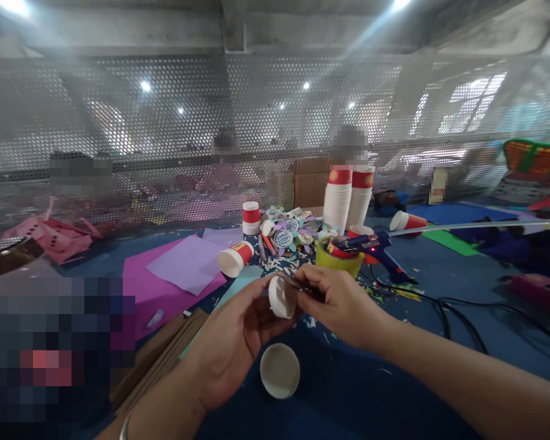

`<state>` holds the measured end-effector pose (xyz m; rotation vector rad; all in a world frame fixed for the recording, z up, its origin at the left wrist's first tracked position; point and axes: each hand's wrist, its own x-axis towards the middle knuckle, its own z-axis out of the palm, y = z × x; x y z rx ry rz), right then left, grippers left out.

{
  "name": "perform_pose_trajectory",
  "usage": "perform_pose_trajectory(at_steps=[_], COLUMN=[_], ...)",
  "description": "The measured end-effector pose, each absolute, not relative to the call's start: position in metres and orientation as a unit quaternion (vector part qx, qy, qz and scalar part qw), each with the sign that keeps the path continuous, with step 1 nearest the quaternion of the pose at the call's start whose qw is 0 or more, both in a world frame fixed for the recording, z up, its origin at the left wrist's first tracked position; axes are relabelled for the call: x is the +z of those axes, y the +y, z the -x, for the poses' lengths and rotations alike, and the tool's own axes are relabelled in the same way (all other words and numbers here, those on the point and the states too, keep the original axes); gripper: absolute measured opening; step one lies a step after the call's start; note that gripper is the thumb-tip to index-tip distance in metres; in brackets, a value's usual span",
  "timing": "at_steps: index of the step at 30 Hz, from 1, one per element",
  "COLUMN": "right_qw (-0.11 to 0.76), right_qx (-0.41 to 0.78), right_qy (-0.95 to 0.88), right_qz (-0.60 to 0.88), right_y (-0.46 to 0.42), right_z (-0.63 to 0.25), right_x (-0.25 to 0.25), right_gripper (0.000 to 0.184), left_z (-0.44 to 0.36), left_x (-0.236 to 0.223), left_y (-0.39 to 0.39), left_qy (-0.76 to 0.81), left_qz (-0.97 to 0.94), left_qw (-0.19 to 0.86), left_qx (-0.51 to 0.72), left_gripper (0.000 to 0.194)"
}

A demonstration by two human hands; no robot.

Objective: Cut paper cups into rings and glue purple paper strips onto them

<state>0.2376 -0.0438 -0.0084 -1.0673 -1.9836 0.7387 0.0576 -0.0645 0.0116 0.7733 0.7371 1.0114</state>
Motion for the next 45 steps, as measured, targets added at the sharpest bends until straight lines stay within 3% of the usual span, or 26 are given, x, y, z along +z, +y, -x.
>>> perform_pose_trajectory(at_steps=[5, 14, 20, 23, 29, 35, 41, 45], right_qw=[0.37, 0.369, 0.334, 0.301, 0.188, 0.203, 0.258, 0.265], right_qx=[0.314, 0.376, 0.32, 0.291, 0.235, 0.248, 0.431, 0.533], right_qy=[-0.774, -0.746, -0.763, -0.774, -0.822, -0.822, -0.772, -0.731], right_qz=[0.406, 0.407, 0.45, 0.475, 0.483, 0.47, 0.389, 0.333], right_y=[-0.045, -0.047, -0.041, -0.039, -0.035, -0.034, -0.038, -0.04], right_z=[-0.236, -0.236, -0.236, -0.241, -0.251, -0.25, -0.248, -0.248], right_x=[-0.003, 0.003, -0.001, 0.002, 0.001, 0.003, 0.012, 0.01], right_gripper=[0.007, 0.026, 0.019, 0.014, 0.014, 0.015, 0.008, 0.015], left_z=[-0.055, -0.053, -0.048, -0.042, -0.041, -0.045, -0.048, -0.048], left_x=[0.011, 0.01, -0.002, -0.002, 0.0, 0.0, 0.002, 0.005], left_y=[-0.067, -0.062, -0.05, -0.047, -0.049, -0.049, -0.055, -0.059], left_qy=[0.347, 0.373, 0.487, 0.515, 0.519, 0.516, 0.421, 0.373], left_qz=[-0.387, -0.496, -0.609, -0.59, -0.573, -0.533, -0.539, -0.559], left_qw=[0.727, 0.639, 0.432, 0.397, 0.405, 0.473, 0.584, 0.62], left_qx=[0.448, 0.456, 0.453, 0.478, 0.488, 0.476, 0.438, 0.404], left_gripper=[0.021, 0.046, 0.029, 0.019, 0.014, 0.018, 0.031, 0.023])
